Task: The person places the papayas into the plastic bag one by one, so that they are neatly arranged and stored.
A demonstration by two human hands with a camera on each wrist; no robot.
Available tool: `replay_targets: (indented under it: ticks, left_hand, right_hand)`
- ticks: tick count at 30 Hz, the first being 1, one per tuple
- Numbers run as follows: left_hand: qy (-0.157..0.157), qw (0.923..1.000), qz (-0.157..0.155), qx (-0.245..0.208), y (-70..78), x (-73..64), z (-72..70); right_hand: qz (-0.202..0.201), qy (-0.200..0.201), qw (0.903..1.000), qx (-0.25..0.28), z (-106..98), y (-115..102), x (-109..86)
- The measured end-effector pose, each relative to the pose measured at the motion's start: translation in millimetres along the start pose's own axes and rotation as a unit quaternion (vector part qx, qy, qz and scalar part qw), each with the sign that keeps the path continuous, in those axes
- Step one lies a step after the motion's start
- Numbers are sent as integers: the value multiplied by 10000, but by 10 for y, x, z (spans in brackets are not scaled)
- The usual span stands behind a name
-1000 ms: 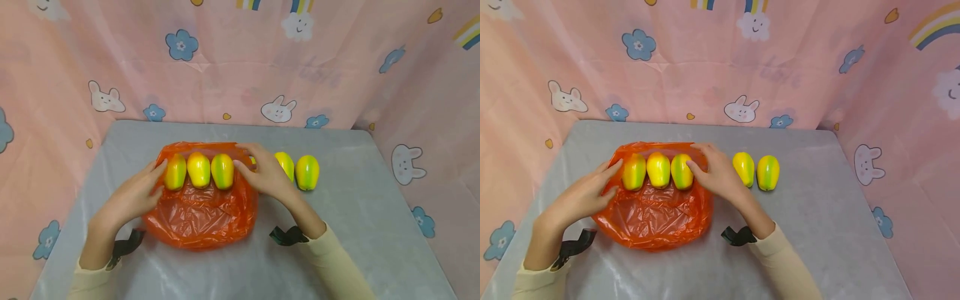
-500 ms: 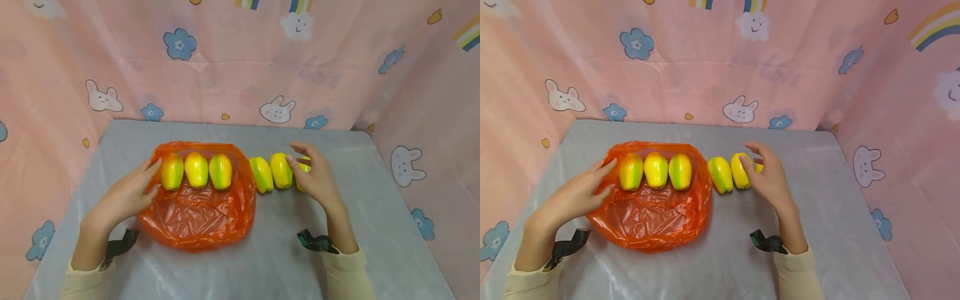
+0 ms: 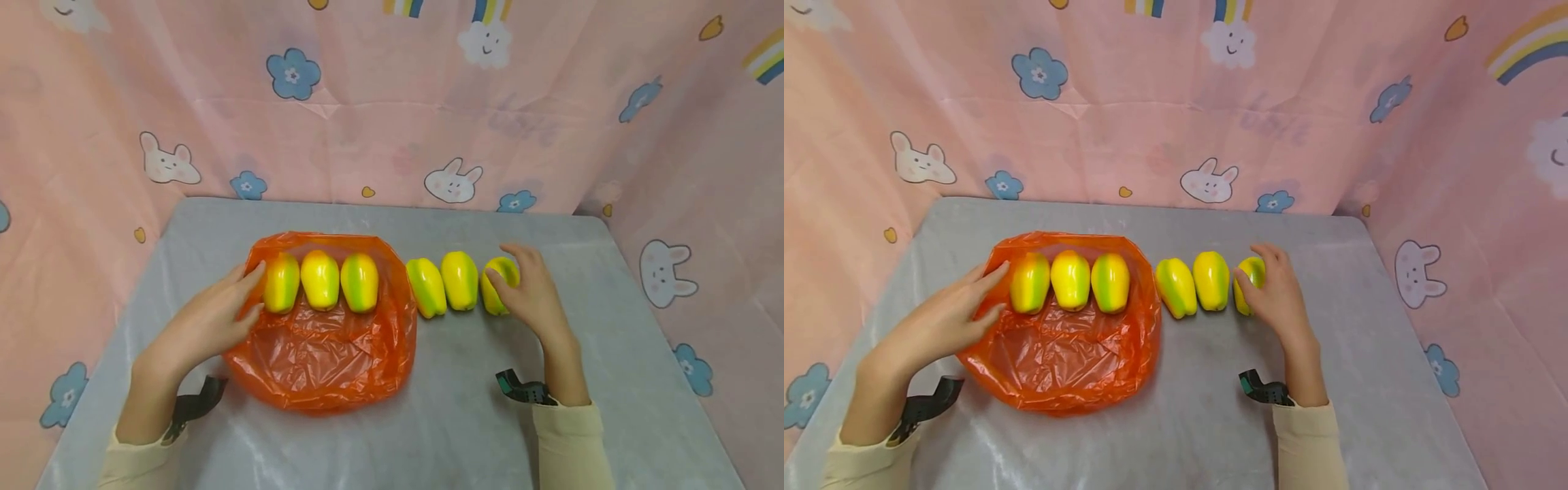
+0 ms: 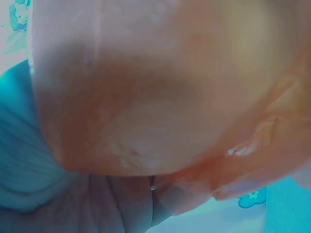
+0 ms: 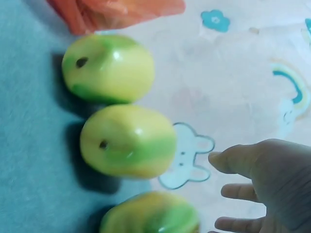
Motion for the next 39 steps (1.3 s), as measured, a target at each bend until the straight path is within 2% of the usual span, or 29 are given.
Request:
replay_targets:
  ticks: [7, 14, 24, 32, 39]
  left_hand:
    - [68, 9998, 157, -68, 33, -40, -14]
    - [129, 9996, 225, -80, 36, -13, -42]
    - [143, 9997, 115, -159, 4, -28, -26]
    - [166, 9997, 174, -48, 15, -22, -12]
    - [144, 9997, 199, -53, 31, -2, 2]
  right_hand:
    - [684, -390, 9967, -200, 212, 336, 128]
    - [866, -514, 9943, -355, 224, 413, 160]
    - [1139, -663, 9904, -422, 225, 515, 155]
    - [915, -843, 9910, -499, 207, 491, 117]
    - [920, -1023, 9893, -478, 212, 511, 106]
Point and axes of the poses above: each hand's wrist, its own x-axis towards the middle knuckle, its own z-axis out of the palm, y = z × x, the point moved 9 cm from there along x, towards the middle knuckle, and after that the axes turned 6 degrees about z, right-handed, at the moved point
